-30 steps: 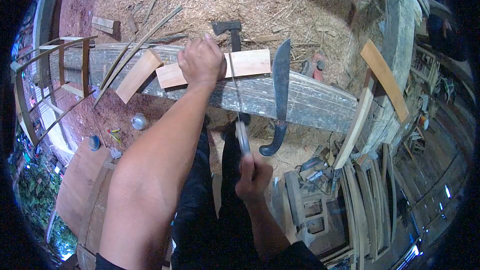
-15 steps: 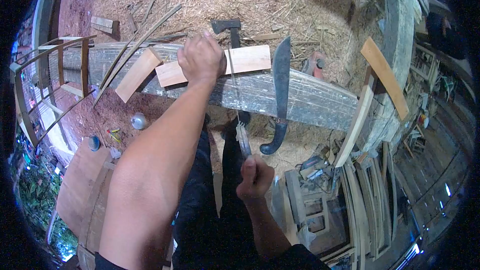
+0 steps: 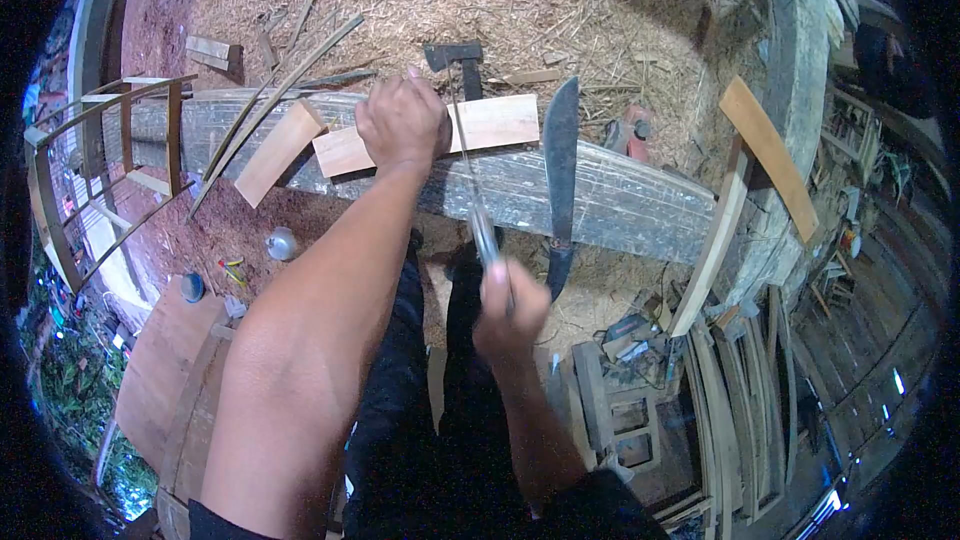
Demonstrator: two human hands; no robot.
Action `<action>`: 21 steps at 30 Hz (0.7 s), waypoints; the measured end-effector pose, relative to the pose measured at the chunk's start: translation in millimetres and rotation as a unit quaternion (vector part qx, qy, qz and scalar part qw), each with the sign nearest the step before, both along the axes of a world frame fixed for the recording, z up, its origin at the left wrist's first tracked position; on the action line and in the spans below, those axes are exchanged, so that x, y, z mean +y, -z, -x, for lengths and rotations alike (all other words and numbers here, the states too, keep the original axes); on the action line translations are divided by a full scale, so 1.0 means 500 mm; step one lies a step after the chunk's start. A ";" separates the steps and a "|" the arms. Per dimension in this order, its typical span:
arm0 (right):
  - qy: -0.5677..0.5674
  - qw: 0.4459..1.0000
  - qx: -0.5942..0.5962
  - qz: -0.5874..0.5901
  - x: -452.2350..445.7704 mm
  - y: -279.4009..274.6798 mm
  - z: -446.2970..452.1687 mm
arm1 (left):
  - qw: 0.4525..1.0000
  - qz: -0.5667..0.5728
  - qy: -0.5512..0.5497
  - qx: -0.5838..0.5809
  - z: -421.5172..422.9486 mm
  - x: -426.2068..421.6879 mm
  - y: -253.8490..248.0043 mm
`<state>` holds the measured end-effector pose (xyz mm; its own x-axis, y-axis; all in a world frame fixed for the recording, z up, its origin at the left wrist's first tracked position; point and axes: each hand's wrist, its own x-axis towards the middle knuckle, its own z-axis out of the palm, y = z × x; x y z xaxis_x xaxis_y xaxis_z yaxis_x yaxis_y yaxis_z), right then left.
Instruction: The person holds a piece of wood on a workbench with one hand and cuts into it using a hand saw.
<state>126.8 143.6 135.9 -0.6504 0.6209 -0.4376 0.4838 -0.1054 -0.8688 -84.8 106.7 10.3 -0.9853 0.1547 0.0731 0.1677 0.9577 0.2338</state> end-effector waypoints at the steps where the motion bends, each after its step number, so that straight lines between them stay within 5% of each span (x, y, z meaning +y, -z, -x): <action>1: -0.022 0.998 -0.044 -0.024 0.011 0.019 0.048 | 1.000 -0.002 -0.002 -0.004 -0.001 0.000 -0.001; 10: 0.020 0.996 -0.054 0.063 -0.027 -0.084 -0.053 | 1.000 0.004 -0.008 -0.025 0.000 -0.002 -0.011; 16: -0.007 0.998 -0.055 -0.042 -0.010 0.030 0.078 | 1.000 -0.006 -0.002 0.002 -0.002 -0.001 0.002; 21: 0.024 0.999 -0.017 0.040 -0.039 -0.060 -0.055 | 1.000 0.000 -0.009 -0.026 0.001 -0.002 -0.001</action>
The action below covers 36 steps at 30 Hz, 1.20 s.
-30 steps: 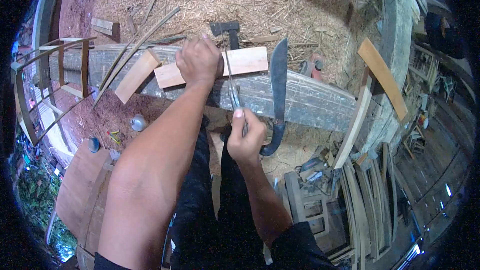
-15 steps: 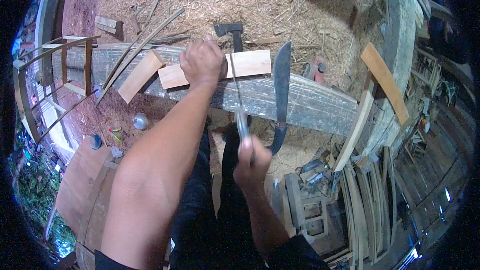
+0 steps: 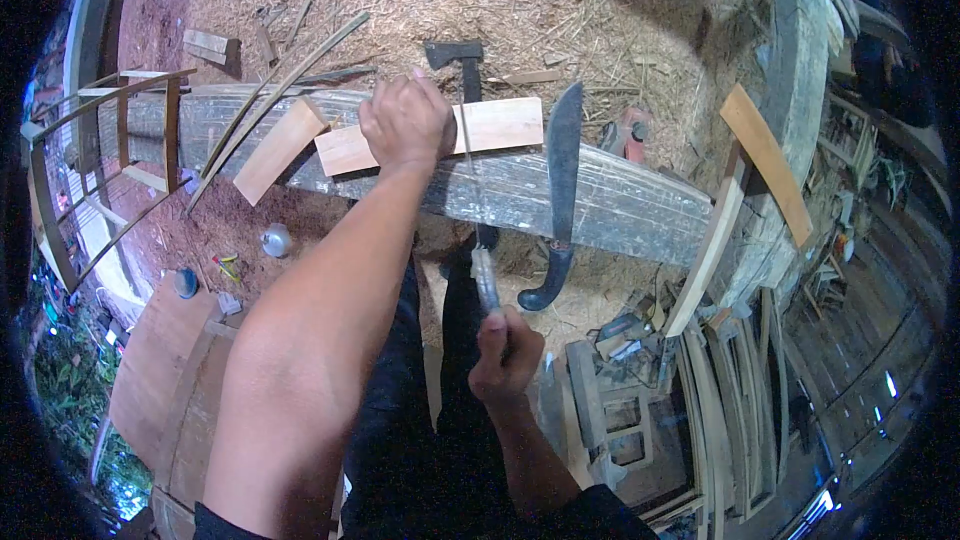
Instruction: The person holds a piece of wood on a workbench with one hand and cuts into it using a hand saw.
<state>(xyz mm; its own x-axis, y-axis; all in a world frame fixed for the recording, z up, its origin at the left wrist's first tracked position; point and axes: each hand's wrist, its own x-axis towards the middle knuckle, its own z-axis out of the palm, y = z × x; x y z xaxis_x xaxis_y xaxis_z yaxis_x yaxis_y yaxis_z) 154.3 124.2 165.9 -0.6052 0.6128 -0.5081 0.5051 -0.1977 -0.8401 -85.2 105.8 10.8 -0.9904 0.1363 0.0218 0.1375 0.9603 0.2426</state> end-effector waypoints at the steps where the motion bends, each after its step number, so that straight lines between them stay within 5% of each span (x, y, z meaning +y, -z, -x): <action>1: 0.015 0.999 -0.020 0.045 0.001 -0.010 0.002 | 1.000 0.002 0.000 -0.003 0.000 0.000 0.001; 7: -0.050 0.997 -0.037 -0.045 0.044 0.079 0.153 | 1.000 -0.007 0.001 0.009 0.000 0.005 -0.008; 10: -0.017 0.998 0.047 -0.045 0.014 0.040 0.035 | 1.000 0.003 0.004 0.001 0.001 0.002 -0.014; 13: 0.008 1.000 -0.017 0.011 -0.008 -0.015 0.007 | 1.000 0.009 0.004 -0.010 0.001 -0.001 -0.009; 18: -0.042 0.997 -0.035 -0.058 0.047 0.091 0.156 | 1.000 -0.001 -0.001 -0.019 -0.001 0.003 -0.012; 22: -0.010 0.999 0.034 -0.030 0.009 0.046 0.016 | 0.999 0.019 0.008 -0.035 0.004 -0.001 -0.016; 25: 0.024 0.997 -0.032 0.069 0.007 -0.022 0.000 | 0.999 0.011 0.000 -0.035 0.001 0.002 -0.012; 30: -0.056 0.996 -0.020 -0.071 0.053 0.118 0.149 | 0.999 0.012 0.003 -0.029 -0.002 0.002 -0.015; 36: 0.002 0.997 -0.064 0.030 0.019 0.069 0.143 | 0.998 0.019 0.064 -0.013 -0.005 0.001 -0.018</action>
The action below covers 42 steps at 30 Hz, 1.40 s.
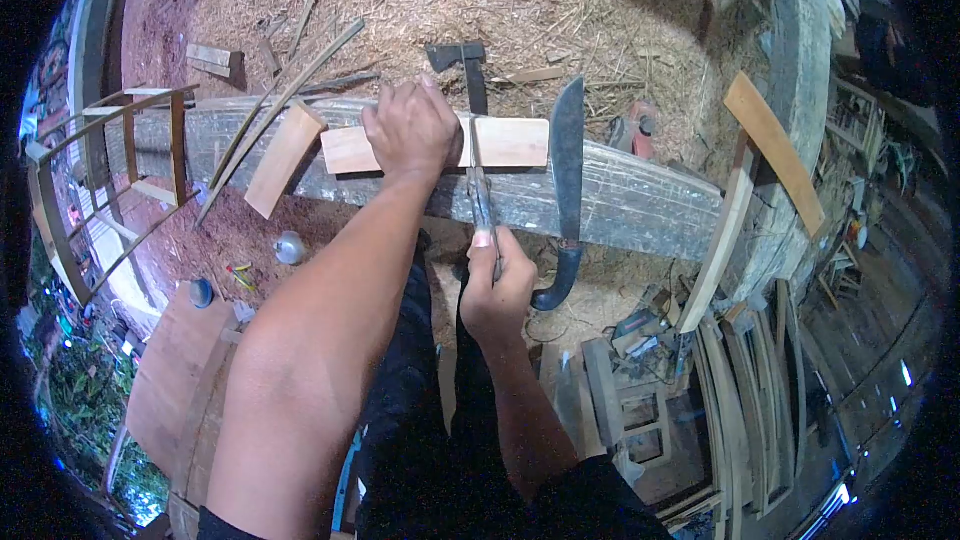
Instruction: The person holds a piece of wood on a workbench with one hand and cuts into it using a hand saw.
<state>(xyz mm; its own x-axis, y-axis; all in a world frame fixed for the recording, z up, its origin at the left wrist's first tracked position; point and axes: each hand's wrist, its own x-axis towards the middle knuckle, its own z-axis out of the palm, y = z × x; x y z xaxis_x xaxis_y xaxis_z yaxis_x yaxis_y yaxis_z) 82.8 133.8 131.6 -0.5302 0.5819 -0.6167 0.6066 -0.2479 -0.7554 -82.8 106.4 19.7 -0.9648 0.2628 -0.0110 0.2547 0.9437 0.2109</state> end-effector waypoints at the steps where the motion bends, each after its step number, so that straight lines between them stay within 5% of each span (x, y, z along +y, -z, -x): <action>1: 0.019 1.000 0.009 0.011 -0.002 0.008 -0.002 | 1.000 0.003 0.003 -0.005 -0.001 -0.001 -0.001; 7: 0.001 1.000 0.000 -0.011 0.011 -0.008 0.019 | 1.000 -0.011 -0.017 -0.018 0.000 0.000 -0.001; 13: 0.036 0.994 0.029 0.096 0.004 -0.003 -0.017 | 1.000 -0.002 -0.004 -0.013 -0.001 -0.001 -0.002; 16: -0.025 0.994 0.105 -0.009 -0.044 0.051 -0.076 | 1.000 -0.008 -0.007 -0.029 -0.001 0.001 -0.005; 24: 0.003 0.997 0.063 0.037 -0.060 -0.037 -0.178 | 1.000 -0.008 -0.010 -0.020 -0.001 0.000 -0.001; 42: -0.029 0.997 -0.022 -0.070 -0.060 -0.044 -0.144 | 0.996 -0.037 -0.057 -0.059 0.015 -0.006 -0.016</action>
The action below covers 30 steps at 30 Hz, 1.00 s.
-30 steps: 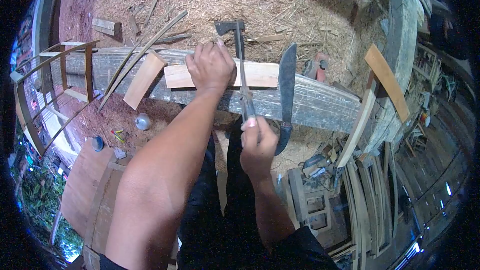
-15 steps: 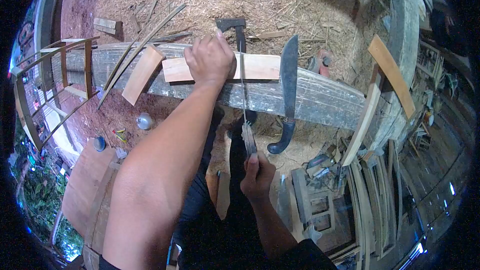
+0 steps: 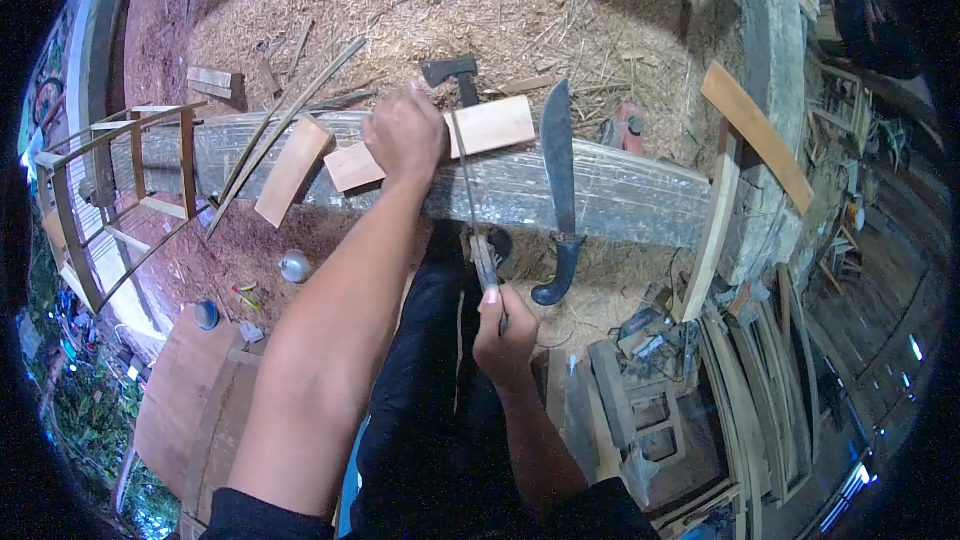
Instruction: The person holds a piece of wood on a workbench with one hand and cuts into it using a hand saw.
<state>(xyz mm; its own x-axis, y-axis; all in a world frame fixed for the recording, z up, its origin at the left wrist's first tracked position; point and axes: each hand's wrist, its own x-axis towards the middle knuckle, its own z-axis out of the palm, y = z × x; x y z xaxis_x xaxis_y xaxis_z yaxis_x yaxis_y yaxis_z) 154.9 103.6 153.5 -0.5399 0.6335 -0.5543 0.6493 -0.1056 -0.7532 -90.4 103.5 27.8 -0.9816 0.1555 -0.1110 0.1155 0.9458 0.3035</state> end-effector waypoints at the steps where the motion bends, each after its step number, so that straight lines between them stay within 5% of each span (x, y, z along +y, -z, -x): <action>1: -0.004 1.000 -0.005 -0.002 0.003 -0.001 0.014 | 1.000 0.023 0.011 -0.003 0.004 -0.003 -0.001; 7: -0.014 1.000 -0.016 0.011 0.015 0.022 -0.005 | 0.999 0.009 0.047 -0.026 0.002 -0.012 0.000; 10: 0.018 0.993 -0.040 0.107 0.041 0.014 -0.010 | 0.996 -0.004 0.091 0.014 0.001 -0.028 0.008; 13: -0.041 0.993 0.060 0.090 0.058 -0.004 -0.006 | 0.998 0.005 0.057 0.026 -0.004 -0.014 0.017; 19: -0.059 0.997 0.047 0.006 0.076 -0.031 0.021 | 0.999 0.012 0.040 0.030 -0.004 -0.011 0.029; 30: -0.027 0.999 -0.023 0.022 0.077 -0.036 0.127 | 0.997 0.023 0.070 0.021 -0.002 -0.010 0.013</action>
<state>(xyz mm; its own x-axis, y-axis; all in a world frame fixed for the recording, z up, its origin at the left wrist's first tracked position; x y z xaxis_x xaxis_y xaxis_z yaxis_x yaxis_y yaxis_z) 91.2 141.9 171.3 -0.5459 0.5785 -0.6060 0.6888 -0.1018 -0.7177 -89.3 98.4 21.4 -0.9546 0.2868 -0.0808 0.2588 0.9324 0.2523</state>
